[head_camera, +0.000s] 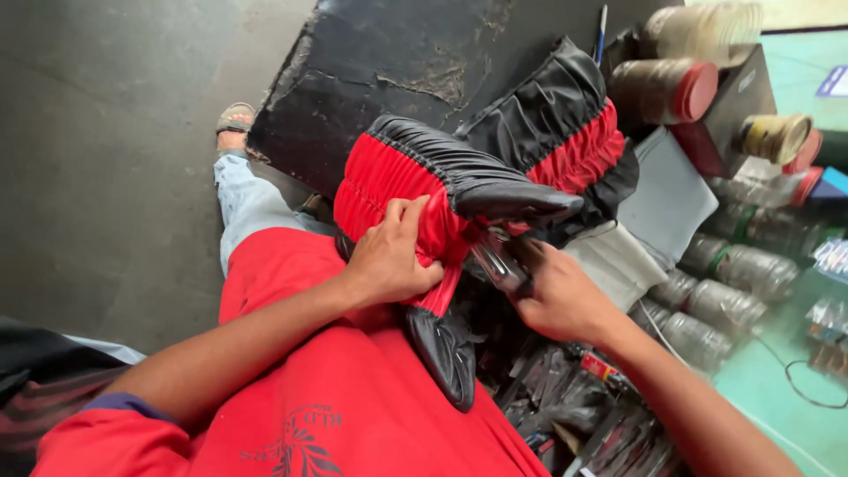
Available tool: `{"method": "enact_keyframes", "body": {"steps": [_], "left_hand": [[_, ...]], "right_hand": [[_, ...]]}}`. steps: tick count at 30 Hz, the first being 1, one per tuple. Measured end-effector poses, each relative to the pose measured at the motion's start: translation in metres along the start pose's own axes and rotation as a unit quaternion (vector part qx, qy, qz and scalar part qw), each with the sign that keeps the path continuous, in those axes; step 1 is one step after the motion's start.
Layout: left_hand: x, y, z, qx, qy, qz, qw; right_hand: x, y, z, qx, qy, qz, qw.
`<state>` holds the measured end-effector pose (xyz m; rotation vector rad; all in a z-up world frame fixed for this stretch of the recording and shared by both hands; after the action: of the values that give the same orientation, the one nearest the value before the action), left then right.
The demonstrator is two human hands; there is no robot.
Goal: The recorder is reupholstering motorcycle seats by stretching synthetic leather covers over the plastic bases and securing them with a pneumatic staple gun.
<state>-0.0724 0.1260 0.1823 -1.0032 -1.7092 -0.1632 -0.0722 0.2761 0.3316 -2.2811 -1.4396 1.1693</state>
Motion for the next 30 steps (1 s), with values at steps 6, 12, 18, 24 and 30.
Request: {"method": "enact_keyframes", "body": {"steps": [6,12,18,24,30], "left_hand": [[0.000,0.002,0.000,0.006,0.008,-0.004,1.000],[-0.020,-0.029,-0.005,0.020,0.015,-0.046,0.999],[-0.022,-0.019,-0.010,0.048,0.040,-0.044,0.997],[-0.017,-0.013,-0.022,0.015,0.027,-0.044,0.999],[-0.016,-0.013,-0.024,0.016,0.032,-0.049,0.998]], "right_hand": [[0.001,-0.004,0.025,0.055,-0.034,-0.040,0.997],[0.011,0.020,0.047,-0.018,0.067,-0.092,0.993],[-0.035,-0.004,0.019,-0.087,-0.068,-0.008,0.994],[-0.031,0.024,0.015,-0.345,0.278,-0.022,0.896],[-0.007,0.060,0.026,-0.350,0.137,-0.023,0.926]]}}
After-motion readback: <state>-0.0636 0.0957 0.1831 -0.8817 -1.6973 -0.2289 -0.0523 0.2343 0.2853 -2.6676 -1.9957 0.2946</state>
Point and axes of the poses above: each hand's wrist, its own z-axis towards the middle knuckle, its own y-axis out of the palm, x = y × z, the point moved 7 cm from there along z, towards the middle knuckle, and after that the axes turned 14 degrees about z, right-handed, at the moved point
